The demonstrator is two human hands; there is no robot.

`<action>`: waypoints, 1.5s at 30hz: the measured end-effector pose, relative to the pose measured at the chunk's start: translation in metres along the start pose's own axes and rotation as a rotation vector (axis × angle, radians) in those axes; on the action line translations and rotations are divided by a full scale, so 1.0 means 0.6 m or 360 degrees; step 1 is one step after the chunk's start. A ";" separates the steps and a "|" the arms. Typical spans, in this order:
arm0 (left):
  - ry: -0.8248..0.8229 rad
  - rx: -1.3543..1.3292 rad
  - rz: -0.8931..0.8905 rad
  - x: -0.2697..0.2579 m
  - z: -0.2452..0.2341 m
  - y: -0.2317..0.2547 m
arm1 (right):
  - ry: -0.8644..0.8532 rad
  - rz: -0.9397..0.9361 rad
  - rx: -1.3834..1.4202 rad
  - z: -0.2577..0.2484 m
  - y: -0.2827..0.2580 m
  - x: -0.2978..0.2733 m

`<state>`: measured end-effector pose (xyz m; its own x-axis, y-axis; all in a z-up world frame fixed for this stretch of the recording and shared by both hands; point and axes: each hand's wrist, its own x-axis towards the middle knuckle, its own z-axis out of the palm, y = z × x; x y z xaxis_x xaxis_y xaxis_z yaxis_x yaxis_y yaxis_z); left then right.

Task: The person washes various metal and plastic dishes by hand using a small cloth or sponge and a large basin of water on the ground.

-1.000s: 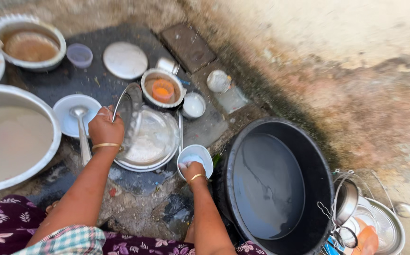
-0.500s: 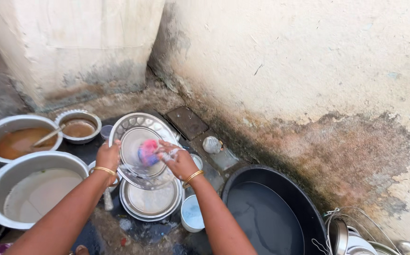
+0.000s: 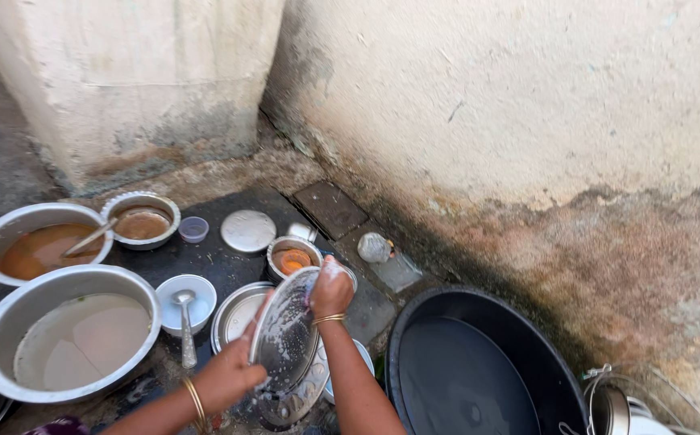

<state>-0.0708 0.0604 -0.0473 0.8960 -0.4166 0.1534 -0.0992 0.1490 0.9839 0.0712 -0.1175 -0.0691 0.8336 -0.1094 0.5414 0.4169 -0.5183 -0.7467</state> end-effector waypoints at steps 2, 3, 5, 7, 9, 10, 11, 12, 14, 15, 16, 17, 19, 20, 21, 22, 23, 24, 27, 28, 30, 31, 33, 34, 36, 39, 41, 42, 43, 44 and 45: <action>0.0001 -0.0310 -0.0741 0.023 -0.040 -0.029 | -0.0095 -0.0391 0.0039 0.020 0.007 -0.010; 0.0006 -0.0331 -0.0776 0.033 -0.065 -0.040 | -0.0213 -0.0742 -0.0020 0.032 0.000 -0.017; 0.0000 -0.0352 -0.0844 0.038 -0.074 -0.057 | -0.0287 -0.1046 -0.0086 0.054 -0.015 -0.026; 0.0196 0.0294 -0.0651 0.020 -0.059 -0.055 | -0.0135 -0.0521 -0.0035 0.049 -0.009 -0.010; 0.0094 0.0326 -0.0631 0.002 -0.045 -0.046 | -0.0145 0.0336 -0.0133 0.030 0.003 0.013; 0.0001 0.0364 -0.0585 0.003 -0.046 -0.046 | -0.0209 0.0604 -0.0202 0.022 0.005 0.021; -0.0016 0.0367 -0.0592 0.010 -0.063 -0.047 | -0.0191 0.0633 -0.0265 0.009 0.010 0.022; 0.0035 0.0011 -0.0764 0.019 -0.092 -0.049 | -0.0205 -0.0128 -0.0154 0.037 -0.005 -0.001; 0.0090 -0.0362 -0.0922 0.035 -0.111 -0.068 | -0.0251 -0.0898 -0.0052 0.059 -0.007 -0.014; 0.0158 -0.0235 -0.0870 0.025 -0.116 -0.075 | -0.0191 -0.0697 -0.0017 0.062 0.000 -0.017; 0.0222 -0.0108 -0.0817 0.013 -0.116 -0.077 | -0.0132 -0.0495 0.0015 0.063 0.005 -0.018; 0.0226 -0.0103 -0.0827 0.000 -0.106 -0.075 | -0.0057 -0.0309 0.0045 0.063 0.005 -0.007; 0.0057 0.0690 0.0505 -0.027 -0.077 -0.070 | 0.0048 -0.0120 0.0080 0.046 -0.013 0.014; 0.0031 0.0706 0.0512 -0.015 -0.093 -0.065 | -0.0018 0.0105 -0.0087 0.023 -0.025 0.023; 0.0066 0.0290 -0.0140 -0.007 -0.108 -0.068 | -0.0110 0.0344 -0.0263 0.004 -0.042 0.016; 0.0095 -0.0131 -0.0790 0.000 -0.123 -0.078 | -0.0124 -0.0240 -0.0153 0.007 -0.071 -0.001; 0.0103 -0.0129 -0.0789 0.008 -0.131 -0.092 | -0.0168 -0.0844 -0.0032 0.013 -0.098 -0.015; 0.0083 0.0010 -0.0808 0.013 -0.138 -0.105 | -0.0170 -0.0848 -0.0026 0.009 -0.113 -0.025; 0.0152 0.0174 -0.0780 -0.006 -0.143 -0.123 | -0.0230 -0.0897 0.0036 0.008 -0.105 -0.032; 0.0174 0.0192 -0.0725 -0.009 -0.134 -0.121 | -0.0128 -0.0519 0.0117 0.002 -0.082 -0.017; 0.0318 0.0148 -0.0377 0.014 -0.128 -0.090 | -0.0071 0.0079 0.0022 -0.029 -0.040 0.000; 0.0470 0.0091 -0.0048 0.024 -0.125 -0.065 | -0.0100 0.0235 -0.0015 -0.032 -0.033 -0.004; 0.0631 0.0021 -0.0099 0.044 -0.131 -0.001 | -0.0313 0.0196 -0.0007 -0.017 -0.046 -0.029; 0.0794 -0.0060 -0.0170 0.058 -0.138 0.029 | -0.0454 0.0034 -0.0014 0.005 -0.064 -0.041; 0.0878 0.0121 0.0004 0.075 -0.146 0.068 | -0.0768 -0.0340 -0.0129 0.051 -0.112 -0.082; 0.0810 0.0312 -0.0263 0.068 -0.120 0.066 | -0.0974 -0.0390 -0.0043 0.051 -0.152 -0.101; 0.0663 0.0312 -0.0682 0.055 -0.098 0.054 | -0.1075 -0.0317 0.0085 0.024 -0.146 -0.075; 0.0537 0.0436 -0.0442 0.045 -0.089 0.052 | -0.0848 -0.0315 -0.0146 0.002 -0.132 -0.051; 0.0420 0.0559 -0.0188 0.041 -0.086 0.055 | -0.0617 -0.0332 -0.0370 -0.012 -0.125 -0.031; 0.0418 0.0560 -0.0181 0.041 -0.090 0.064 | -0.0612 -0.0336 -0.0374 -0.019 -0.126 -0.032; 0.0544 0.0572 0.0036 0.045 -0.105 0.079 | -0.0613 -0.0308 -0.0346 -0.013 -0.133 -0.029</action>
<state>-0.0241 0.1124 -0.0025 0.9765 -0.0902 0.1956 -0.2096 -0.1891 0.9593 0.0205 -0.0807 -0.0157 0.8390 0.3072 0.4490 0.5262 -0.6681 -0.5261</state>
